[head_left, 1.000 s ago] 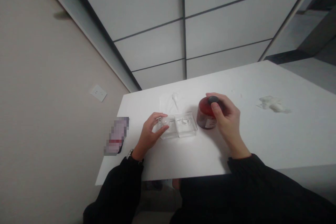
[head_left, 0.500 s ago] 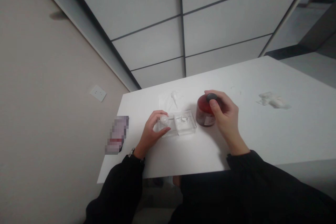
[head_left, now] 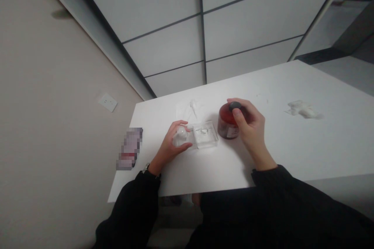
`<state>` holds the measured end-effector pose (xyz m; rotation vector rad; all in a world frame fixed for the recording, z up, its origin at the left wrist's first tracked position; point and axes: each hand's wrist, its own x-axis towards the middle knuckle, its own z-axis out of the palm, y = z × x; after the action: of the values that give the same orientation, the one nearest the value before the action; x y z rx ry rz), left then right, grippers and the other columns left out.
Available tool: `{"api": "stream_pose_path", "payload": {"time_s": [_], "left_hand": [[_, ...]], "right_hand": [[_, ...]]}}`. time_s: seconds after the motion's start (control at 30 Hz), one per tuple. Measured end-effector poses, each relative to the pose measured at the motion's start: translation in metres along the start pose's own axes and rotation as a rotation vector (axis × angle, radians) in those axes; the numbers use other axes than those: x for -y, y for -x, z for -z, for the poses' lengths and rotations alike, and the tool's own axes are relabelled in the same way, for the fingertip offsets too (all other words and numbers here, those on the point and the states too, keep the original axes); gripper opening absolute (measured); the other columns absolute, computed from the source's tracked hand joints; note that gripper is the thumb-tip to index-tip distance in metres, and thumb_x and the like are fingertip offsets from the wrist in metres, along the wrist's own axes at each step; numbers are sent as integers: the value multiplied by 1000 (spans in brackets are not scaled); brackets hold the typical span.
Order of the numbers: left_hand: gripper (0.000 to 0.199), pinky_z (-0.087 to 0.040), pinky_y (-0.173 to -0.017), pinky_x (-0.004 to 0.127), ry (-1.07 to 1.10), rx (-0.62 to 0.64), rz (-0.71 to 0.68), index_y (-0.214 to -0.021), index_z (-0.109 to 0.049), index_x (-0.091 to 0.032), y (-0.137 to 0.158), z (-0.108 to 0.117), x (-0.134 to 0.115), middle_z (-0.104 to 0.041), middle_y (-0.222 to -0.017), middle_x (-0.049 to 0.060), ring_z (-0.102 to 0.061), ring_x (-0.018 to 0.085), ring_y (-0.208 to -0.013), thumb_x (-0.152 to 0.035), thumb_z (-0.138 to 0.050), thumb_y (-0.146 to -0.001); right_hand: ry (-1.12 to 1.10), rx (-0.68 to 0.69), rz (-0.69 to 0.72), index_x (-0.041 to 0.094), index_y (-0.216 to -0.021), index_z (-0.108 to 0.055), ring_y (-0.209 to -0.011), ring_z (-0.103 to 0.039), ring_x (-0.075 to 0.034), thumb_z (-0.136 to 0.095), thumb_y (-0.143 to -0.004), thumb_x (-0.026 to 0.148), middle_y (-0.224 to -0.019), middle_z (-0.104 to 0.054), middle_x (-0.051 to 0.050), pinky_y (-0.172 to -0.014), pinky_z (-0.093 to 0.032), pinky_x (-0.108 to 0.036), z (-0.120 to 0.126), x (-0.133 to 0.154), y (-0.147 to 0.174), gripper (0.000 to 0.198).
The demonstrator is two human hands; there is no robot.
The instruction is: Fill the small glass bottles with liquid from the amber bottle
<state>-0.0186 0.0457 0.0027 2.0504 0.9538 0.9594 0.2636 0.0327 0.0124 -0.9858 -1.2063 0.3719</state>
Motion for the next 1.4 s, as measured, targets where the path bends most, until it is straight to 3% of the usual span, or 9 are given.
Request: {"api": "stream_pose_path", "payload": {"time_s": [0.13, 0.23, 0.37, 0.5, 0.83, 0.93, 1.07, 1.23, 1.4], "left_hand": [[60, -43, -119, 54, 42, -29, 20, -129, -55, -25, 0, 0, -2, -58, -140, 13, -58, 32, -135, -56, -83, -85], [48, -39, -122, 54, 4, 22, -1, -121, -61, -23, 0, 1, -4, -57, -143, 14, -54, 32, -140, -56, -78, -90], [63, -41, -120, 53, 20, -18, 27, -135, -53, -24, 1, 1, -4, -58, -141, 14, -56, 32, -137, -56, -80, -88], [50, -39, -122, 55, -5, 20, 11, -125, -59, -24, 1, 1, -3, -56, -144, 15, -53, 33, -140, -53, -79, -90], [59, -41, -120, 54, 59, -22, 34, -129, -53, -26, 0, 0, -4, -58, -143, 14, -55, 32, -139, -53, -82, -86], [49, -38, -123, 54, 9, 27, 32, -119, -60, -24, 0, 1, -5, -56, -146, 15, -52, 33, -143, -56, -80, -88], [58, -39, -122, 53, 41, -17, 42, -128, -57, -25, 0, 1, -6, -58, -144, 14, -54, 32, -141, -56, -82, -86], [46, -34, -125, 54, -7, 55, 43, -122, -62, -25, -1, 3, -9, -53, -149, 14, -48, 33, -146, -55, -78, -90], [48, -39, -121, 52, 34, 7, 41, -121, -60, -25, 0, 2, -8, -59, -139, 13, -54, 32, -138, -54, -80, -89]], "right_hand": [[-3, 2, -9, 27, -110, -77, -114, -72, -25, -67, -98, 45, -116, -79, -7, -104, -54, -47, 0, 0, 0, 24], [-3, -2, -11, 27, -109, -77, -113, -72, -26, -67, -98, 46, -115, -79, -7, -104, -54, -48, -1, 0, 0, 25], [-2, -6, -10, 27, -108, -77, -112, -72, -26, -67, -97, 48, -115, -80, -7, -103, -55, -48, -1, 1, -1, 25], [8, -2, -20, 27, -106, -76, -113, -72, -27, -66, -97, 51, -114, -80, -7, -104, -55, -50, -1, 2, -1, 27], [17, -5, -19, 27, -105, -76, -111, -73, -27, -66, -97, 53, -113, -80, -7, -103, -56, -49, -2, 3, -1, 28], [12, -10, -9, 27, -105, -76, -110, -73, -27, -66, -97, 51, -112, -80, -7, -102, -56, -49, -1, 2, -1, 28], [19, -7, -8, 27, -105, -76, -110, -73, -26, -66, -97, 51, -112, -79, -7, -102, -56, -49, -1, 2, -1, 27], [12, -5, -6, 27, -105, -76, -110, -72, -26, -66, -97, 51, -112, -79, -7, -102, -55, -49, -1, 2, -1, 27], [19, -4, -19, 28, -105, -76, -111, -72, -27, -65, -97, 54, -113, -79, -7, -102, -56, -49, -1, 2, -1, 30]]}}
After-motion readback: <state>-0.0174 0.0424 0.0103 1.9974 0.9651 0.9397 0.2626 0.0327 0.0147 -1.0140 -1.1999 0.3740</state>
